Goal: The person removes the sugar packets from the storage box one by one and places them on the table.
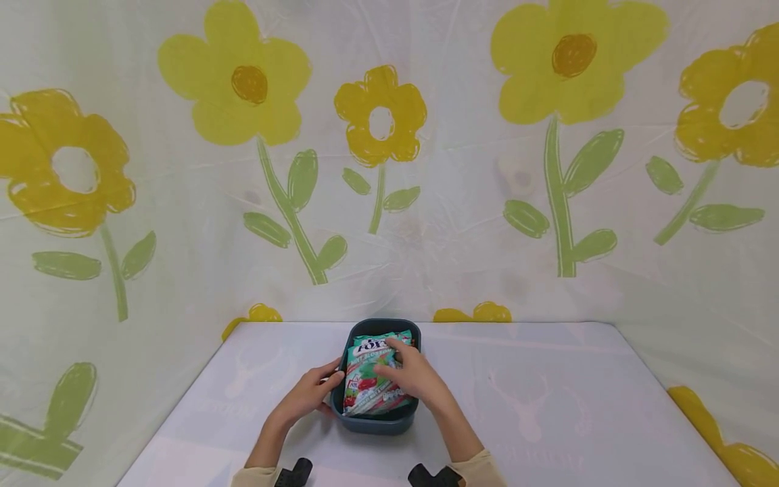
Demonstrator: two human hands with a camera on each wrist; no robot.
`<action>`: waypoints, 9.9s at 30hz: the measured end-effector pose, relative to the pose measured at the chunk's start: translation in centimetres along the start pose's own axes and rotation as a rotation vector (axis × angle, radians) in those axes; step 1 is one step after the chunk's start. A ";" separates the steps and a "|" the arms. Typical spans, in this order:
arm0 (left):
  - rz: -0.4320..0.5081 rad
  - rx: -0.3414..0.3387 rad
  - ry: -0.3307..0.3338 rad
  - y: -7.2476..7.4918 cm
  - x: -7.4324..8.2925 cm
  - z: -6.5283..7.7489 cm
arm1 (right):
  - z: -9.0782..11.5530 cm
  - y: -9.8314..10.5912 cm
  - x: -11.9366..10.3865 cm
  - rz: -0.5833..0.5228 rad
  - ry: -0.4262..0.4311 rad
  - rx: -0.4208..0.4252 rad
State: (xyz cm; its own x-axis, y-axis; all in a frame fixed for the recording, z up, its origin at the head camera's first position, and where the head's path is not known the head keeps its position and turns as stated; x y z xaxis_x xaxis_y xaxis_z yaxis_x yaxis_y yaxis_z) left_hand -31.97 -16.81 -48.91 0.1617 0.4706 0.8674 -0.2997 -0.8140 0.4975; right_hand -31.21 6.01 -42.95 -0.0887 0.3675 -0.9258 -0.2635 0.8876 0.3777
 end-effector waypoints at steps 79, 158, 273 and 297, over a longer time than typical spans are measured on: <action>0.040 -0.004 -0.005 -0.3 0.3 0.4 | 1.6 2.8 4.9 -0.655 -0.039 -0.002; 0.026 0.009 0.024 -0.1 0.3 -0.1 | 2.9 12.2 9.2 -0.826 -0.096 0.265; 0.001 0.011 0.016 0.0 0.2 -0.3 | 2.0 9.4 11.3 0.425 -0.003 0.339; 0.040 -0.011 0.003 -0.2 -0.1 -0.2 | 3.1 10.0 10.2 0.573 -0.094 0.089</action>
State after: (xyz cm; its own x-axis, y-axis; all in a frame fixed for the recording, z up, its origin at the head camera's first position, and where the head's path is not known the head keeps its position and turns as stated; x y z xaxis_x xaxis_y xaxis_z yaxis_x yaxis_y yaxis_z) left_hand -32.12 -16.64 -49.14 0.1466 0.4391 0.8864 -0.3165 -0.8281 0.4626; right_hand -31.75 19.45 -48.54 -0.1067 0.8152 -0.5693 -0.1162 0.5584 0.8214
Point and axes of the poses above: each hand's wrist, its own z-axis away from the middle knuckle, its own y-axis out of the back of the hand, x = y × z, the point moved 4 cm from there along -z, towards the middle knuckle, and after that the axes turned 6 degrees about -z, right-handed, at the moved point
